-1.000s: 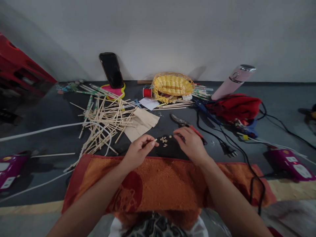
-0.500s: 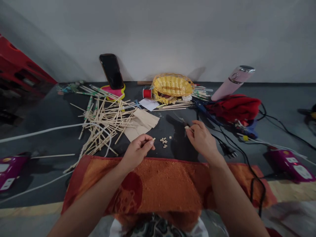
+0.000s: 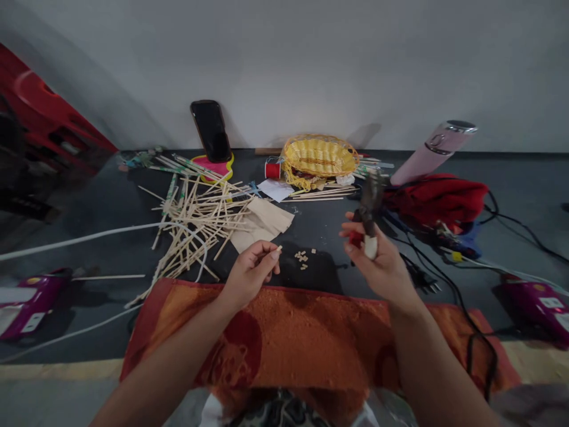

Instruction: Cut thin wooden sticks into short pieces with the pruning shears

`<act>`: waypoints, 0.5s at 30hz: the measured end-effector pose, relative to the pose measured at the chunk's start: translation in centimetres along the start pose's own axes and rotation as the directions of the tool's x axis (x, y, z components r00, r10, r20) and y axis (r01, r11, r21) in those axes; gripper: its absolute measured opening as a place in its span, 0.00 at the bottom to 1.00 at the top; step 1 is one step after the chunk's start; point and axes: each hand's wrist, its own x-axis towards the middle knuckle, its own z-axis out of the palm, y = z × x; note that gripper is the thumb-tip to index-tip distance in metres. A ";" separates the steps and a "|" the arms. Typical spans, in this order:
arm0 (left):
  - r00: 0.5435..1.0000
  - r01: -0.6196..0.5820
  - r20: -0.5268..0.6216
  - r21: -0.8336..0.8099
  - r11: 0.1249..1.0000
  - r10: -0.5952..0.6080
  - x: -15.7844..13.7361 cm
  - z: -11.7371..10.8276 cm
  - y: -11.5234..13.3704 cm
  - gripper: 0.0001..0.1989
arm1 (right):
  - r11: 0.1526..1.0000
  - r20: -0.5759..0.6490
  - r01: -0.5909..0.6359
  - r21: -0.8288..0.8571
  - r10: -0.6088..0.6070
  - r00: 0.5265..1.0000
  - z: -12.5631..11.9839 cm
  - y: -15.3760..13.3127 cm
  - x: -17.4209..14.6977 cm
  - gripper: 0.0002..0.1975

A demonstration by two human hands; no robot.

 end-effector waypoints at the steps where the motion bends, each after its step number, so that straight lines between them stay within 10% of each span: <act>1: 1.000 -0.012 -0.007 -0.020 1.000 0.012 0.0 0.0 0.0 0.13 | 0.985 0.033 0.072 -0.155 -0.068 0.997 0.3 -0.2 -0.1 0.16; 7: 0.995 -0.076 -0.072 -0.040 0.996 0.073 -0.2 -0.1 0.2 0.12 | 0.730 0.343 0.322 -0.603 -0.127 0.931 2.8 -1.0 -1.4 0.19; 15: 0.994 -0.111 -0.013 -0.026 0.993 0.111 -0.6 -0.2 0.0 0.11 | 0.702 0.410 0.382 -0.601 -0.139 0.901 4.1 -1.2 -1.9 0.23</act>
